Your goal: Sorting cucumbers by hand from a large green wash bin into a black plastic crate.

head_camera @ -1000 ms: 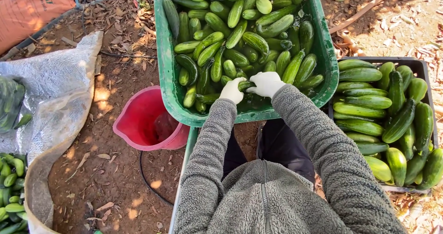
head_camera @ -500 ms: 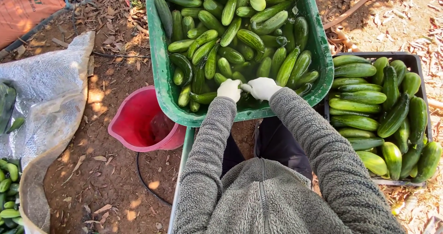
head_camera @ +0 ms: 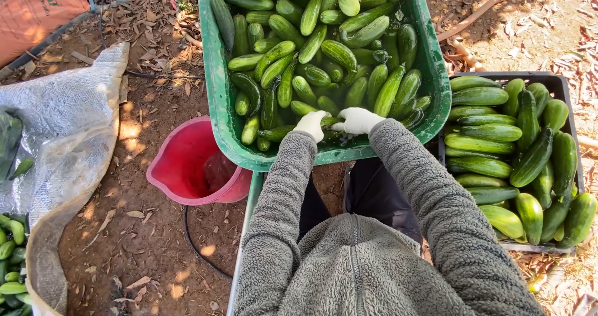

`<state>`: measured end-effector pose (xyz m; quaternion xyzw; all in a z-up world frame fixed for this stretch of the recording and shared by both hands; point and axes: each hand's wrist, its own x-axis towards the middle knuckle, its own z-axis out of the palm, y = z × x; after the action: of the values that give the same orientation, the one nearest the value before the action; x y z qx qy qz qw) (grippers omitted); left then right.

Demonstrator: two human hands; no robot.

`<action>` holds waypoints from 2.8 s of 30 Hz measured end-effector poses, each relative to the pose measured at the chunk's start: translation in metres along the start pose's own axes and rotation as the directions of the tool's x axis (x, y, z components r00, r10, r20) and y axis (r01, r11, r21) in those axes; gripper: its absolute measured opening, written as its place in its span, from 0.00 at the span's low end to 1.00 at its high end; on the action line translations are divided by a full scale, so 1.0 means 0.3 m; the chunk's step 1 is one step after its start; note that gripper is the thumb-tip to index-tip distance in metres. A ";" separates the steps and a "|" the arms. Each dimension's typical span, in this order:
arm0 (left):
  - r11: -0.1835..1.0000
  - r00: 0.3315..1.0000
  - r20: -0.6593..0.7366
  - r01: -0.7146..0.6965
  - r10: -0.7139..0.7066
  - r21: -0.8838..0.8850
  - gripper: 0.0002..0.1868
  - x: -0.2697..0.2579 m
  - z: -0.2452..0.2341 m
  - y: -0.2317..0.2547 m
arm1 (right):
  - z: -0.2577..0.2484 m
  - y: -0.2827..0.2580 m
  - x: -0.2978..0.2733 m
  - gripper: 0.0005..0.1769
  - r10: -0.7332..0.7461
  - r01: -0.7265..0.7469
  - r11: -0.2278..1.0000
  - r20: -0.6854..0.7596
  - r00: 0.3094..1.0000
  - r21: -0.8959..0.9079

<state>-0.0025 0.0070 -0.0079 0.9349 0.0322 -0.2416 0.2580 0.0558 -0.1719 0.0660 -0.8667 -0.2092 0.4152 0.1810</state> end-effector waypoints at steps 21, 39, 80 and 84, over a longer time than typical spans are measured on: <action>0.998 0.999 0.014 -0.041 0.042 -0.057 0.34 -0.063 -0.073 0.037 | 0.059 0.144 0.106 0.25 -0.071 0.130 0.927 -0.174 0.982 0.353; 0.980 0.981 -0.018 -0.191 0.191 -0.050 0.33 -0.244 -0.069 0.192 | -0.033 0.271 -0.608 0.26 0.286 0.531 0.506 -0.713 0.640 0.680; 0.908 0.949 -0.246 -0.271 0.196 -0.319 0.23 -0.280 -0.046 0.178 | 0.598 1.217 -1.194 0.22 0.238 -0.447 0.752 -0.832 -0.502 0.484; 0.894 0.939 -0.277 -0.295 0.205 -0.337 0.23 -0.259 -0.035 0.178 | 0.665 1.485 -1.223 0.12 0.613 -0.331 0.436 -0.546 -0.571 0.837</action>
<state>-0.0564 -0.0291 0.0613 0.8868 -0.0137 -0.0836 0.4544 -0.2166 -0.7093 -0.0327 -0.7809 0.5280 -0.3183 0.1006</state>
